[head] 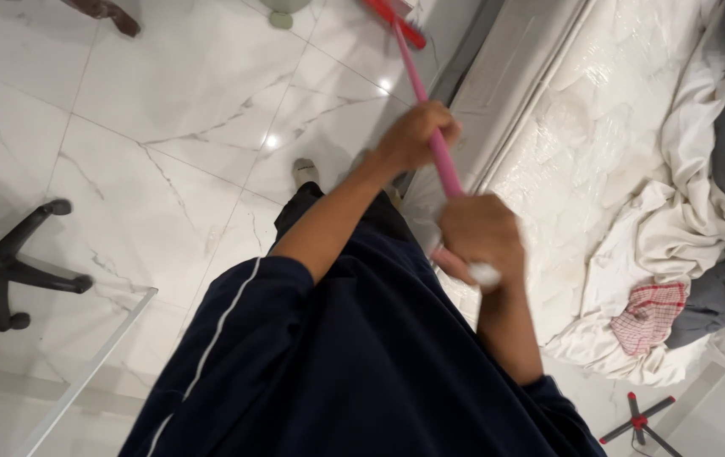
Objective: The person sweeps a tiled floor in a bedroom using a pink broom. They move around furniture, including a bed and a chair, to clean the entire visible floor area.
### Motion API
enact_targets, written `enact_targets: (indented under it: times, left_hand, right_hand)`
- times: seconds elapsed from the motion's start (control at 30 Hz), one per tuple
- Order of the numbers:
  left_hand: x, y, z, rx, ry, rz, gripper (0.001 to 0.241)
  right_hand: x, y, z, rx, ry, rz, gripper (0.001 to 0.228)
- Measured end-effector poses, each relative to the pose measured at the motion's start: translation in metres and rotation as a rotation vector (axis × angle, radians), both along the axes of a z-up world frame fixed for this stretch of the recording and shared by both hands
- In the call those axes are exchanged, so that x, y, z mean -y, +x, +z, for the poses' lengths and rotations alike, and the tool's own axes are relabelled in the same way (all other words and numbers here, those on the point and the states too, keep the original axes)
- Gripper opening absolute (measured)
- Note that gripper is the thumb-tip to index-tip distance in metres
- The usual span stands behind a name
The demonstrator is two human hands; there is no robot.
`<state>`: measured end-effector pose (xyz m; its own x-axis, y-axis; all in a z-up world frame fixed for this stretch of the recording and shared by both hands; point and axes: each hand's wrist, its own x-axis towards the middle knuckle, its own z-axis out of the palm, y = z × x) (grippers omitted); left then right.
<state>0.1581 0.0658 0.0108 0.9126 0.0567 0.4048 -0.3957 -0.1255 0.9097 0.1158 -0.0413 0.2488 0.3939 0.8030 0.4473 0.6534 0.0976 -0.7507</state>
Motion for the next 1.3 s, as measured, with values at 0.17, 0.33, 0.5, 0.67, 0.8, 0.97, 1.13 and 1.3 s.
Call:
enact_targets:
  times: [0.17, 0.33, 0.5, 0.67, 0.8, 0.97, 1.13, 1.3]
  left_hand:
    - [0.008, 0.001, -0.019, -0.129, 0.071, 0.181, 0.048]
    - [0.031, -0.019, 0.035, -0.330, 0.097, 0.364, 0.057]
    - [0.060, -0.011, 0.057, -0.377, 0.143, 0.491, 0.063]
    - [0.113, 0.022, 0.105, -0.276, 0.119, 0.281, 0.062]
    - [0.151, 0.062, 0.072, -0.163, 0.080, 0.138, 0.052]
    - [0.143, 0.095, 0.011, -0.196, 0.008, 0.051, 0.043]
    - [0.153, 0.073, 0.017, -0.208, 0.045, 0.033, 0.041]
    - [0.125, 0.039, 0.054, -0.278, 0.095, -0.031, 0.035]
  right_hand:
    - [-0.002, 0.045, -0.021, -0.122, 0.061, 0.169, 0.048]
    - [0.018, 0.083, 0.014, -0.390, 0.358, 0.189, 0.053]
    - [0.055, 0.125, 0.022, -0.597, 0.394, 0.198, 0.057]
    - [0.162, 0.145, 0.059, -0.409, 0.195, 0.316, 0.052]
    - [0.154, 0.151, 0.078, -0.274, 0.180, 0.446, 0.051]
    - [0.130, 0.142, 0.026, -0.271, 0.078, 0.226, 0.052]
    - [0.137, 0.147, 0.033, -0.421, 0.213, 0.170, 0.053]
    - [0.119, 0.121, 0.070, -0.575, 0.328, 0.001, 0.058]
